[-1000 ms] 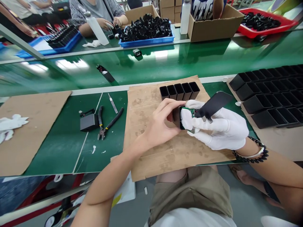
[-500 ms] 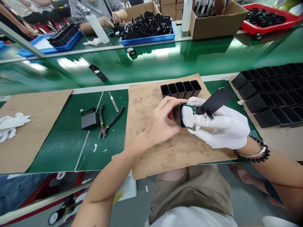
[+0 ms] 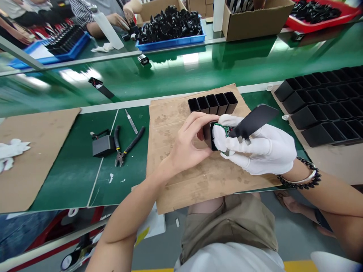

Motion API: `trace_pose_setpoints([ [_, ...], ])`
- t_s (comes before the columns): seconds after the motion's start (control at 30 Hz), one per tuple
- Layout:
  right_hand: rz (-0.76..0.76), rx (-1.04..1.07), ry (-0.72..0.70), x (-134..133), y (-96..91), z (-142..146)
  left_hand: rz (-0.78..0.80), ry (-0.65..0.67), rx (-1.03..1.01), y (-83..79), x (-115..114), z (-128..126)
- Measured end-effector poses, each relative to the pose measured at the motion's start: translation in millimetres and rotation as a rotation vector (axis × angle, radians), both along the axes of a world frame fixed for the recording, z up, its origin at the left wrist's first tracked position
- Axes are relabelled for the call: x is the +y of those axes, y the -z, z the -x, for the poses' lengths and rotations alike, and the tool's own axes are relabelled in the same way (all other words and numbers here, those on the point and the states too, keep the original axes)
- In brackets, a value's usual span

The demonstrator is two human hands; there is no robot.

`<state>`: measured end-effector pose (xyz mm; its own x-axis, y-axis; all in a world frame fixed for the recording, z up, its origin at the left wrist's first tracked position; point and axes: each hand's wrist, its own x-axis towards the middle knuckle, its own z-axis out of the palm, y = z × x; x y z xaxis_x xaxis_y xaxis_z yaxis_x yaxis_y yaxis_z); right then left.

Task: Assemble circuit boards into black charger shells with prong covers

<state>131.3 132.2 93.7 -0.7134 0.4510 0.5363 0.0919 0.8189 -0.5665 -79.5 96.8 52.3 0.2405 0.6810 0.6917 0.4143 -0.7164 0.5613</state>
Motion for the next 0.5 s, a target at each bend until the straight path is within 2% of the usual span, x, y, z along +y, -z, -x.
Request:
trace_pose_setpoints([
  [0.1, -0.144, 0.101, -0.072, 2.2, 2.5, 2.1, -0.028, 0.016, -0.010, 1.2, 2.1, 0.1],
  [0.23, -0.290, 0.132, -0.091, 3.0, 5.9, 2.5, -0.032, 0.023, -0.013, 2.7, 3.6, 0.0],
  [0.4, -0.390, 0.134, -0.052, 0.4, 4.1, 0.0, -0.013, 0.012, -0.006, 0.7, 1.4, -1.3],
  [0.5, -0.320, 0.089, -0.050, 0.1, 2.6, 0.0, 0.000, 0.009, -0.002, -0.8, -0.2, -1.6],
])
